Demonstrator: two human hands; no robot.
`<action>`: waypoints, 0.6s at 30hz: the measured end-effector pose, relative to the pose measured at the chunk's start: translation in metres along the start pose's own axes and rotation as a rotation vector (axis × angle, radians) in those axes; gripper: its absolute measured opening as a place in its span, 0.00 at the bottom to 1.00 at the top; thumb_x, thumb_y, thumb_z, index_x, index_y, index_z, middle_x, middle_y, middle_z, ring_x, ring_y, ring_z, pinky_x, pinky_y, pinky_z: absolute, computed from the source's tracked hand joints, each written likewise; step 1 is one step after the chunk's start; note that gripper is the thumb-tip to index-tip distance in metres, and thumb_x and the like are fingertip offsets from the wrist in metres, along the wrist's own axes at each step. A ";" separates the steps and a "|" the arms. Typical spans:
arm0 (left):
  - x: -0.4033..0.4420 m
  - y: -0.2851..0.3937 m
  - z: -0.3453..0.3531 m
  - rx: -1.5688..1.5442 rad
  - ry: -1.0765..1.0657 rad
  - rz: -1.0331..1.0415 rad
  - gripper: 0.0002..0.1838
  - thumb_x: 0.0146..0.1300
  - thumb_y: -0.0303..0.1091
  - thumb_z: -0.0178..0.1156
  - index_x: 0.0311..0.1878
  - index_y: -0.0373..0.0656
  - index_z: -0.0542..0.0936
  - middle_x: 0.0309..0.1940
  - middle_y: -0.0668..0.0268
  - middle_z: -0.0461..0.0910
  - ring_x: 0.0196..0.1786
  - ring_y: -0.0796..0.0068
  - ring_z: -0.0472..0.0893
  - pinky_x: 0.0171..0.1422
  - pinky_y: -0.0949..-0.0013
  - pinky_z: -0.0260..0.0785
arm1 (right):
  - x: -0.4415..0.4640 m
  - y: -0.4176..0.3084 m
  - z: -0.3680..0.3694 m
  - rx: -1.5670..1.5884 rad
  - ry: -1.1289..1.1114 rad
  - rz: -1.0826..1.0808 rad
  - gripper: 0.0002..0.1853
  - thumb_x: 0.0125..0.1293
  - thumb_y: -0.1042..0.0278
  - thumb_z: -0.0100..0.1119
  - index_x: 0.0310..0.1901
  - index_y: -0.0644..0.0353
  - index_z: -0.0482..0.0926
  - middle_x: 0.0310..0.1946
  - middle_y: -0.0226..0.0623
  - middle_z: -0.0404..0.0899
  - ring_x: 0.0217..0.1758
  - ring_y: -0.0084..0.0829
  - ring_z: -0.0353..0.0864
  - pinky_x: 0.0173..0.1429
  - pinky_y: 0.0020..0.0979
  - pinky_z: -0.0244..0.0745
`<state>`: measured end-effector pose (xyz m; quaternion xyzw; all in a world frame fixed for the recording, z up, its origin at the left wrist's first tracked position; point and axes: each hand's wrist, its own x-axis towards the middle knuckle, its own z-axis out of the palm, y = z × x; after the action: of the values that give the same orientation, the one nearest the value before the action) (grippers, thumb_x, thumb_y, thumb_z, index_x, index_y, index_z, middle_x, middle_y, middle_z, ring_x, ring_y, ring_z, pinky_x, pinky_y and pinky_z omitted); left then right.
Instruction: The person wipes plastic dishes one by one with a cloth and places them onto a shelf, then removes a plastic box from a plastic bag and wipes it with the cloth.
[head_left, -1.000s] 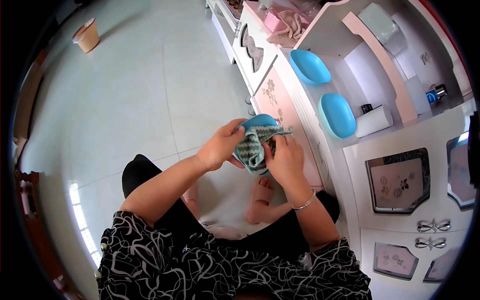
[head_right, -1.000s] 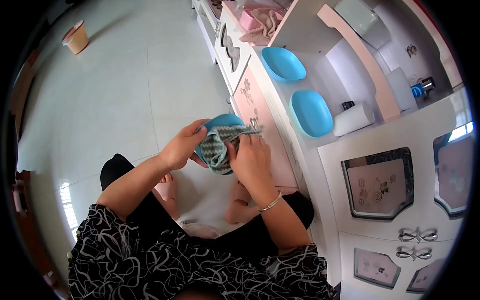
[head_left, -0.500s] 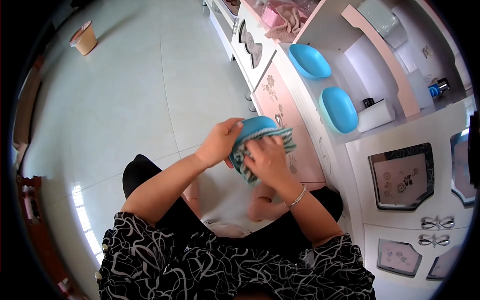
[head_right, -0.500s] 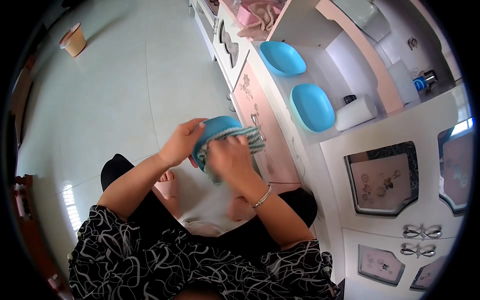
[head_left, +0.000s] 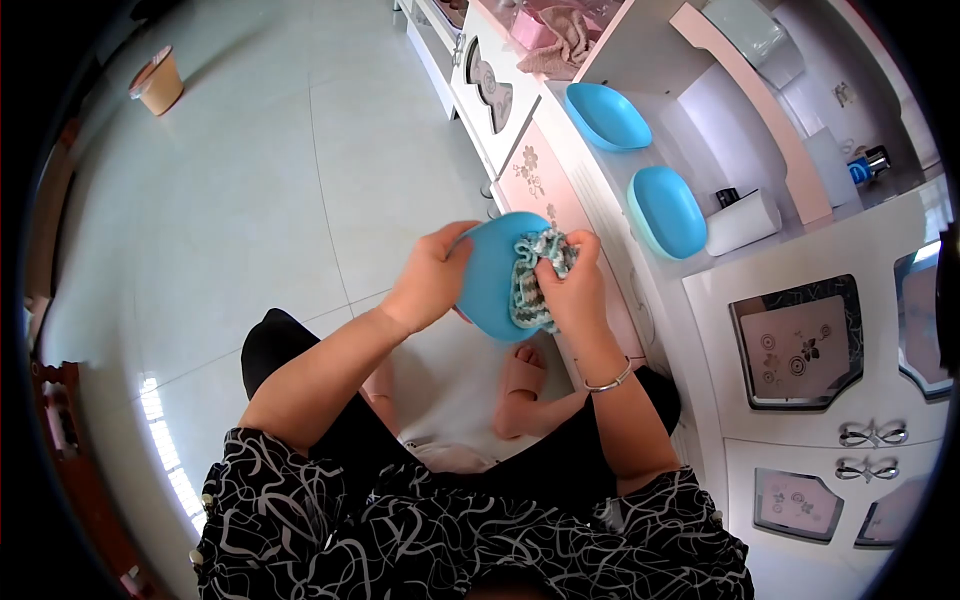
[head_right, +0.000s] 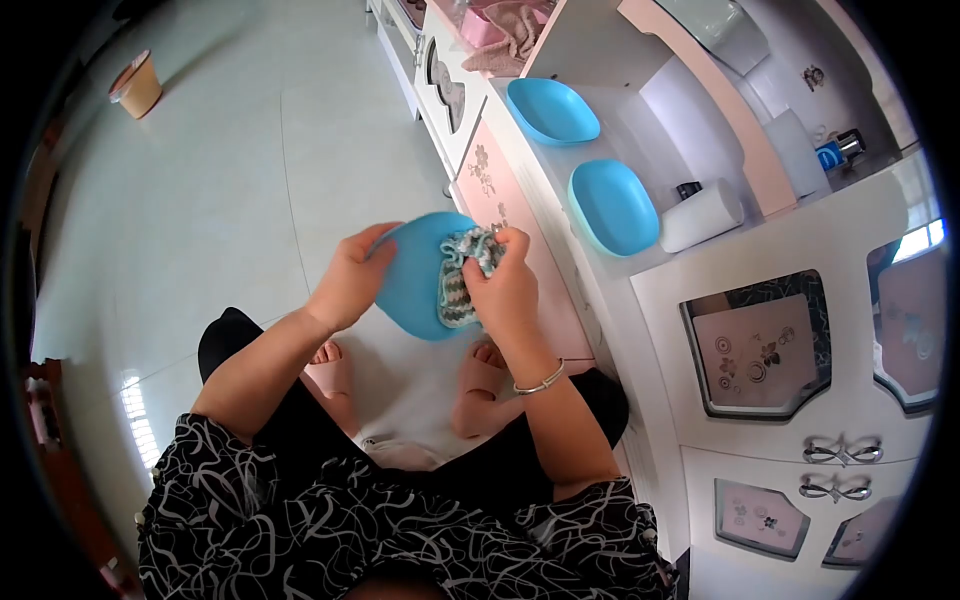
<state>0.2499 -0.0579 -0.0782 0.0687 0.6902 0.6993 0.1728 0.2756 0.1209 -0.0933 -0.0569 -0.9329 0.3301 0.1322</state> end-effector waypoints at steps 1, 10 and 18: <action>-0.001 0.000 0.001 0.001 0.000 -0.001 0.15 0.66 0.32 0.41 0.53 0.36 0.69 0.31 0.60 0.77 0.30 0.75 0.76 0.30 0.72 0.72 | -0.001 -0.001 0.000 0.113 0.009 0.102 0.23 0.51 0.67 0.58 0.46 0.59 0.59 0.33 0.49 0.75 0.31 0.49 0.76 0.35 0.38 0.72; 0.000 0.000 -0.001 0.259 0.152 0.203 0.11 0.63 0.30 0.46 0.46 0.36 0.71 0.31 0.62 0.76 0.35 0.79 0.72 0.41 0.75 0.66 | 0.000 0.013 0.001 0.367 -0.072 0.180 0.20 0.50 0.71 0.56 0.46 0.64 0.65 0.34 0.46 0.75 0.36 0.40 0.77 0.41 0.35 0.71; 0.010 -0.007 -0.007 0.536 -0.134 0.264 0.08 0.61 0.29 0.50 0.39 0.36 0.74 0.22 0.58 0.73 0.27 0.79 0.70 0.35 0.74 0.65 | -0.004 -0.006 0.005 0.020 -0.016 -0.377 0.25 0.46 0.77 0.59 0.49 0.58 0.66 0.34 0.45 0.75 0.37 0.46 0.77 0.41 0.36 0.72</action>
<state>0.2389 -0.0613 -0.0872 0.2468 0.8222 0.5028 0.1013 0.2780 0.1122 -0.0941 0.1228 -0.9247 0.3094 0.1848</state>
